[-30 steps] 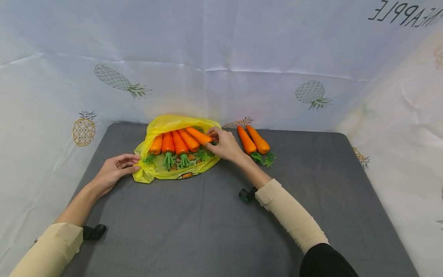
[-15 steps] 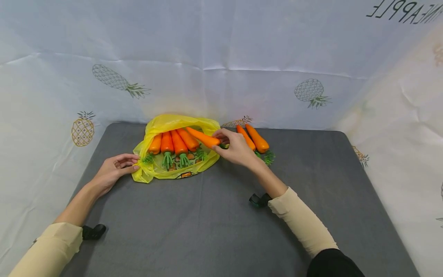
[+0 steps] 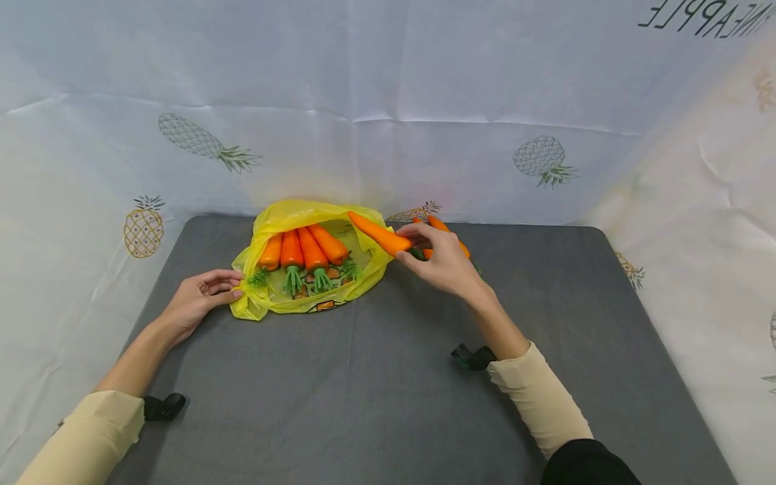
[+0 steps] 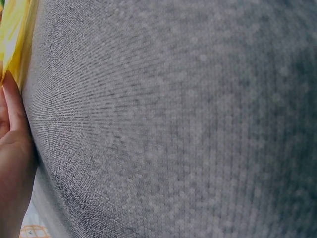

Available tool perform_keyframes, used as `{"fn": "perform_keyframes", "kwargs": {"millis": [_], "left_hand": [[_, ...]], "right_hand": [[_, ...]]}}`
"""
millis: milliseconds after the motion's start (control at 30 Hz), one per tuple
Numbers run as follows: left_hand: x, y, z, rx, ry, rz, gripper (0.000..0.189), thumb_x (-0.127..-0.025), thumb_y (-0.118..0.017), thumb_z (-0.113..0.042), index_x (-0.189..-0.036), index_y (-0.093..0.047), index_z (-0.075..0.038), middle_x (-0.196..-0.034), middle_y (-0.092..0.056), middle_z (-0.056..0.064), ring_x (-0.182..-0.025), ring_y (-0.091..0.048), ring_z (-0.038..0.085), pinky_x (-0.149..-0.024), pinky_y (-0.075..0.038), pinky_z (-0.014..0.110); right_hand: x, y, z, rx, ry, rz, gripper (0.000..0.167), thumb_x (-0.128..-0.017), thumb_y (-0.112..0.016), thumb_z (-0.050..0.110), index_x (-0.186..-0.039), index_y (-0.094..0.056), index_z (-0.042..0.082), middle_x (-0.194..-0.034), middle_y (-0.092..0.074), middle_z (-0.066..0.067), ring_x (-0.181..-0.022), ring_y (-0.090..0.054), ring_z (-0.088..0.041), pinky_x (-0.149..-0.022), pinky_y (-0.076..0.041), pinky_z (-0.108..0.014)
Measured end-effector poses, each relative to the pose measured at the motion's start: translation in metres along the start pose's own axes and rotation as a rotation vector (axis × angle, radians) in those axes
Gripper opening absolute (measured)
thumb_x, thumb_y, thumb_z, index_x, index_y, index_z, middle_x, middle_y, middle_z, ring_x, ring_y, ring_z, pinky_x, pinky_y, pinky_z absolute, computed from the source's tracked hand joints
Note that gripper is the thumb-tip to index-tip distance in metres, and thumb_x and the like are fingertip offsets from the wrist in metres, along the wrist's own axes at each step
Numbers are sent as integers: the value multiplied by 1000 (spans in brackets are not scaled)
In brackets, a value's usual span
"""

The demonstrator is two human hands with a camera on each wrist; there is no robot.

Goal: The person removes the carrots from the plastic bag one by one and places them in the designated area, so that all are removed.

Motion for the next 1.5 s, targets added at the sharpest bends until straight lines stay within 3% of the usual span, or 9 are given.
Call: {"fn": "perform_keyframes", "kwargs": {"millis": [567, 867, 1200, 1500], "left_hand": [[0, 0, 0, 12, -2, 1, 30, -103, -77, -15, -132, -68, -13, -110, -71, -26, -100, -67, -6, -87, -54, 8], [-1, 1, 0, 23, -12, -1, 31, -103, -77, -13, -132, -68, -12, -112, -72, -25, -101, -67, -5, -88, -54, 8], [0, 2, 2, 38, -11, -5, 33, -102, -77, -9, -134, -67, -7, -111, -72, -24, -100, -67, -5, -86, -54, 8], [1, 0, 0, 28, -4, 5, 30, -103, -76, -13, -132, -69, -13, -109, -72, -24, -100, -67, -5, -87, -54, 9]], "right_hand": [[28, 61, -39, 46, -117, -157, 41, -101, -79, 15, -139, -68, 2, -134, -73, -22, -121, -72, -40, -109, -58, -55], [45, 86, -71, 92, -199, -193, 42, -104, -76, 22, -140, -67, 3, -137, -72, -24, -126, -70, -42, -111, -56, -59], [56, 96, -101, 150, -244, -197, 40, -104, -75, 21, -138, -67, 2, -137, -72, -27, -125, -69, -46, -109, -56, -63], [63, 92, -121, 178, -270, -175, 41, -105, -73, 18, -140, -65, 0, -137, -71, -29, -124, -69, -47, -106, -57, -64]]}}
Point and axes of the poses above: each hand's wrist, its own x-axis away from the middle knuckle, its own y-axis out of the back of the hand, z = x × y, the point moved 6 cm from there along -x, towards the middle knuckle
